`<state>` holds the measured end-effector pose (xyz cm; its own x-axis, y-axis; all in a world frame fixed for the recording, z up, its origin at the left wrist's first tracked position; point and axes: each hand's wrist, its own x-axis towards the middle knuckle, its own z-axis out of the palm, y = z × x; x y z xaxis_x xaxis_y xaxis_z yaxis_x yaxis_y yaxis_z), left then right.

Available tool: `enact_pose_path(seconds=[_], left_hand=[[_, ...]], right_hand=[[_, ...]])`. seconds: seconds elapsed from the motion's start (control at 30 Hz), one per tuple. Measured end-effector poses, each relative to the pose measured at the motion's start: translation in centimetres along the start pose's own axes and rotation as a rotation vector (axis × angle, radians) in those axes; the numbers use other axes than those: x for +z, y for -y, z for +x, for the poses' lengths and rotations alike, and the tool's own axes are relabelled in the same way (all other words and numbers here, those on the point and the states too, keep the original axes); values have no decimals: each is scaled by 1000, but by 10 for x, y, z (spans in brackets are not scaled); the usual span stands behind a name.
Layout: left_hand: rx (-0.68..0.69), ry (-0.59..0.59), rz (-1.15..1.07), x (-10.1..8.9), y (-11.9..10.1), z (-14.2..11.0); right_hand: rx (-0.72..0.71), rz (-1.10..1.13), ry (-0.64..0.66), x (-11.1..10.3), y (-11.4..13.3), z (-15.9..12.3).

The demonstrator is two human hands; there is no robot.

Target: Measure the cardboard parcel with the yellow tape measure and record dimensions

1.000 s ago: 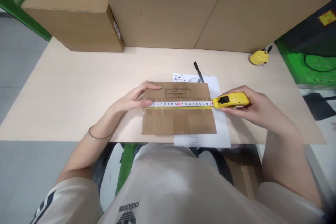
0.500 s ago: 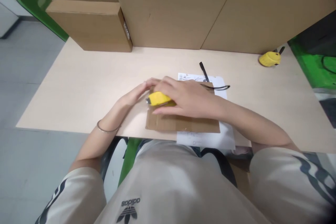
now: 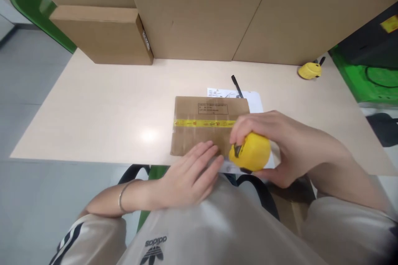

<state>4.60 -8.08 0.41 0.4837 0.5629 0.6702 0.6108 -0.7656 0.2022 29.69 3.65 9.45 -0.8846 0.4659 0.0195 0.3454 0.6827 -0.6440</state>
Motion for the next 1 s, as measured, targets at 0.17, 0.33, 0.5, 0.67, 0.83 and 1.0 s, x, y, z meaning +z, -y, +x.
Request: enact_pose_path(seconds=[0.17, 0.33, 0.5, 0.67, 0.83, 1.0], left_hand=[[163, 25, 75, 30, 27, -12], [305, 21, 202, 34, 37, -19], [295, 51, 350, 35, 29, -13], [291, 45, 382, 35, 28, -10], [270, 45, 372, 35, 27, -9], [261, 33, 348, 34, 26, -9]], right_hand=[[-67, 9, 167, 9, -4, 6], [-102, 55, 143, 7, -17, 26], [-83, 151, 116, 5, -49, 53], [61, 268, -40, -24, -87, 77], [154, 369, -178, -35, -126, 93], [151, 393, -149, -35, -132, 93]])
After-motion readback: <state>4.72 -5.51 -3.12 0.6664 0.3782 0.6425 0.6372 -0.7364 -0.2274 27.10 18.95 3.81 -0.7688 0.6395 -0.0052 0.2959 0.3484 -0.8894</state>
